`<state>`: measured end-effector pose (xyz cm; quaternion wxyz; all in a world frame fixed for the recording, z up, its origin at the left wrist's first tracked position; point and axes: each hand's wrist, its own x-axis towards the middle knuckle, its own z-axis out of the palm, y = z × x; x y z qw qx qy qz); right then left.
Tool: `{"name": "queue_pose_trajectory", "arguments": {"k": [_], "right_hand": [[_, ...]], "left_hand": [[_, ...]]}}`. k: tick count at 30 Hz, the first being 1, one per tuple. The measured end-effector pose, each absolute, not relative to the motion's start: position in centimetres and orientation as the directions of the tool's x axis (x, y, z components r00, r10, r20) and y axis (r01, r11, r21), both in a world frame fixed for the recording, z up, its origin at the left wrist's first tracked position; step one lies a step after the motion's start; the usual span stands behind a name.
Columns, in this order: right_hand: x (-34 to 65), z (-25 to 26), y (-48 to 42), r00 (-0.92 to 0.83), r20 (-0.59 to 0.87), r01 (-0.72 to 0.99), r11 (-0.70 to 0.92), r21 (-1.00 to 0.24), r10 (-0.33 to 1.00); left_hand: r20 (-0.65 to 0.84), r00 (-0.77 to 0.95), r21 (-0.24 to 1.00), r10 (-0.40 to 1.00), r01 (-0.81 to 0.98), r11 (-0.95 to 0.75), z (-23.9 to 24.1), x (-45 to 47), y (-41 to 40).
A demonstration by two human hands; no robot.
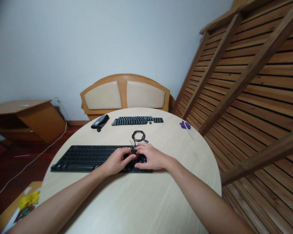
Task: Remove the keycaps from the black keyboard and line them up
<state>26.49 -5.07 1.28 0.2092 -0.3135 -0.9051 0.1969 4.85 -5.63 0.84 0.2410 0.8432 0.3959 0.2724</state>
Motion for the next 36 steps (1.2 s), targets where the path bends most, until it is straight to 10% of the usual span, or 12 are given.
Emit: {"name": "queue_pose_trajectory", "arguments": {"k": [36], "right_hand": [[25.6,0.3,-4.8,-0.536,0.292,0.264,0.486,-0.833,0.792]], "left_hand": [[0.251,0.374,0.866,0.893,0.324,-0.38,-0.5,4.8,-4.3]]}}
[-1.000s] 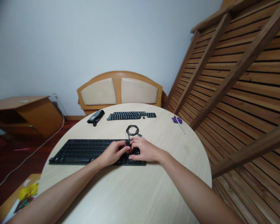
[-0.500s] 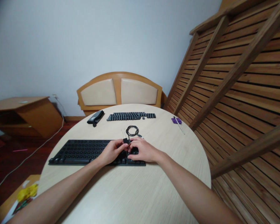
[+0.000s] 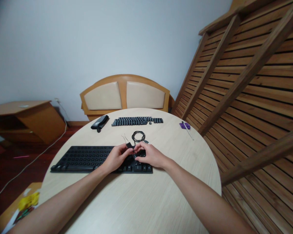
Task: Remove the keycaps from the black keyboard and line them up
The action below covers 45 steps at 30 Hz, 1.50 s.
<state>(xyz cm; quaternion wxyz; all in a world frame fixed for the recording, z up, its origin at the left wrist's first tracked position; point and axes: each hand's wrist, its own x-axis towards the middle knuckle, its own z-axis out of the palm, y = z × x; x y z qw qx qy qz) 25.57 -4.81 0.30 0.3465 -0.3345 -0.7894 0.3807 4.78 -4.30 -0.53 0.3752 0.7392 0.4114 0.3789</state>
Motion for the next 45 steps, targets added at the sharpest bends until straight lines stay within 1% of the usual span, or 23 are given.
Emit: {"name": "queue_pose_trajectory", "arguments": {"k": [3,6,10,13,18,21,24,26,28,32,36,40,45], "right_hand": [[25.5,0.4,-4.9,-0.55,0.303,0.245,0.498,-0.832,0.778],[25.5,0.5,-4.8,-0.559,0.327,0.278,0.544,-0.792,0.762],[25.6,0.5,-4.6,-0.601,0.354,0.398,0.652,-0.645,0.717],[25.5,0.5,-4.4,-0.625,0.371,0.432,0.7,-0.568,0.687],[25.7,0.7,-4.4,-0.662,0.349,0.454,0.725,-0.517,0.663],[25.7,0.7,-4.3,-0.684,0.341,0.427,0.733,-0.529,0.645],[25.9,0.9,-4.2,-0.654,0.332,0.41,0.688,-0.599,0.679],[26.3,1.0,-4.0,-0.596,0.328,0.428,0.636,-0.642,0.733],[27.0,1.1,-3.7,-0.525,0.334,0.465,0.593,-0.658,0.783],[29.2,0.5,-2.2,-0.383,0.355,0.575,0.521,-0.631,0.853],[31.2,-1.1,-0.3,-0.271,0.369,0.685,0.447,-0.575,0.889],[32.3,-2.3,0.9,-0.228,0.356,0.743,0.398,-0.537,0.906],[32.6,-2.7,1.3,-0.204,0.333,0.751,0.365,-0.55,0.921]], "left_hand": [[0.268,0.386,0.866,0.883,0.305,-0.396,-0.5,4.7,-4.3],[0.283,0.391,0.864,0.876,0.292,-0.41,-0.4,4.7,-4.3],[0.278,0.34,0.83,0.899,0.387,-0.403,-0.4,4.7,-4.4],[0.288,0.32,0.788,0.903,0.456,-0.413,-0.5,4.8,-4.4],[0.288,0.343,0.744,0.894,0.508,-0.434,-0.5,4.9,-4.6],[0.283,0.352,0.736,0.892,0.517,-0.437,-0.4,4.9,-4.6],[0.272,0.331,0.735,0.904,0.535,-0.417,-0.2,4.8,-4.6],[0.262,0.329,0.739,0.907,0.537,-0.407,-0.2,4.8,-4.6],[0.256,0.328,0.743,0.909,0.536,-0.402,-0.1,4.8,-4.6],[0.25,0.322,0.736,0.913,0.549,-0.395,-0.2,4.8,-4.6],[0.246,0.321,0.723,0.915,0.568,-0.394,-0.2,4.8,-4.6],[0.246,0.319,0.721,0.915,0.571,-0.393,-0.2,4.8,-4.7],[0.241,0.32,0.715,0.916,0.58,-0.391,0.0,4.8,-4.8]]}}
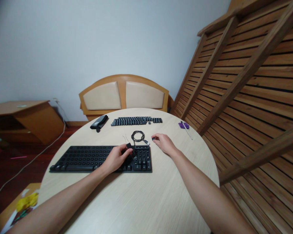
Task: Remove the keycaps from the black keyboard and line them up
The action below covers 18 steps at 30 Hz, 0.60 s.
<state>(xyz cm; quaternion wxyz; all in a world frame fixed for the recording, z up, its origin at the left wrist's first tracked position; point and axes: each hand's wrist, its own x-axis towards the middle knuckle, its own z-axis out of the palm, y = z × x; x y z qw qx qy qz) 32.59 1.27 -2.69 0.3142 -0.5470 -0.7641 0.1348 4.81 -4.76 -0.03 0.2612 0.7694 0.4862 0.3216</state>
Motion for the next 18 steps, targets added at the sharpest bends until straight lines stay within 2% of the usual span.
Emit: {"name": "queue_pose_trajectory", "arguments": {"k": [6,14,18], "right_hand": [[33.0,-2.9,2.4,-0.147,0.339,0.773,0.321,-0.546,0.929],[33.8,-2.4,6.4,-0.023,0.366,0.907,0.173,-0.384,0.93],[33.9,-2.2,8.6,0.027,0.36,0.922,0.116,-0.369,0.933]], "left_hand": [[0.259,0.327,0.707,0.909,0.577,-0.409,-0.1,4.8,-4.8],[0.239,0.334,0.717,0.912,0.573,-0.398,-0.3,4.7,-4.8],[0.227,0.329,0.719,0.916,0.578,-0.386,-0.2,4.8,-4.9]]}}
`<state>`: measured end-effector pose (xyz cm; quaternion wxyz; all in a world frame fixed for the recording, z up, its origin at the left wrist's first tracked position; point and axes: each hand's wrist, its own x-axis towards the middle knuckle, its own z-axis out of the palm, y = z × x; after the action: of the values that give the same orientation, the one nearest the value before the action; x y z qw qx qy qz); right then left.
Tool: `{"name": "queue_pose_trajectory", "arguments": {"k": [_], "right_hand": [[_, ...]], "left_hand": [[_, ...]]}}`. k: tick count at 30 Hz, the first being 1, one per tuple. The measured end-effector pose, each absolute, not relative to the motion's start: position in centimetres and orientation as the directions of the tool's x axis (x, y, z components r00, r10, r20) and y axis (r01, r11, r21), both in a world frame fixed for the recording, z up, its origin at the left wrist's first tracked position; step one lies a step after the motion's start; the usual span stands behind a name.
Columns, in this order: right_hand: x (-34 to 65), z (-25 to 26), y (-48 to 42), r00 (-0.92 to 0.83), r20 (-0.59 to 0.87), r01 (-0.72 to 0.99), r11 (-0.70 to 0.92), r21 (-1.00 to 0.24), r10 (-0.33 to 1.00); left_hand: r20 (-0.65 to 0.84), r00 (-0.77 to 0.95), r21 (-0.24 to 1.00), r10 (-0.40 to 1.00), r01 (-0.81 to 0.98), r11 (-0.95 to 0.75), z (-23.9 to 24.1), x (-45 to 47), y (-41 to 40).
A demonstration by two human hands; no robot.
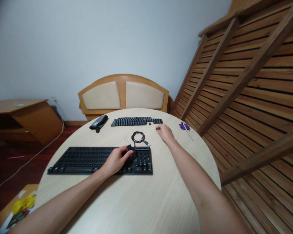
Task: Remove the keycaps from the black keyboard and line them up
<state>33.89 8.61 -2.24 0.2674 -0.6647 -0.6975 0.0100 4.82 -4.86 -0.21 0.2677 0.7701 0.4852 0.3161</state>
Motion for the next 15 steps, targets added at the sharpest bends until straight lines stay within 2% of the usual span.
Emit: {"name": "queue_pose_trajectory", "arguments": {"k": [6,15], "right_hand": [[33.7,-2.2,11.2,0.101,0.332,0.926,0.033,-0.376,0.938],[33.8,-2.3,13.9,0.129,0.307,0.927,-0.004,-0.374,0.943]], "left_hand": [[0.212,0.326,0.729,0.921,0.575,-0.371,0.0,4.9,-5.0],[0.21,0.329,0.744,0.921,0.557,-0.369,-0.3,4.7,-4.8]]}}
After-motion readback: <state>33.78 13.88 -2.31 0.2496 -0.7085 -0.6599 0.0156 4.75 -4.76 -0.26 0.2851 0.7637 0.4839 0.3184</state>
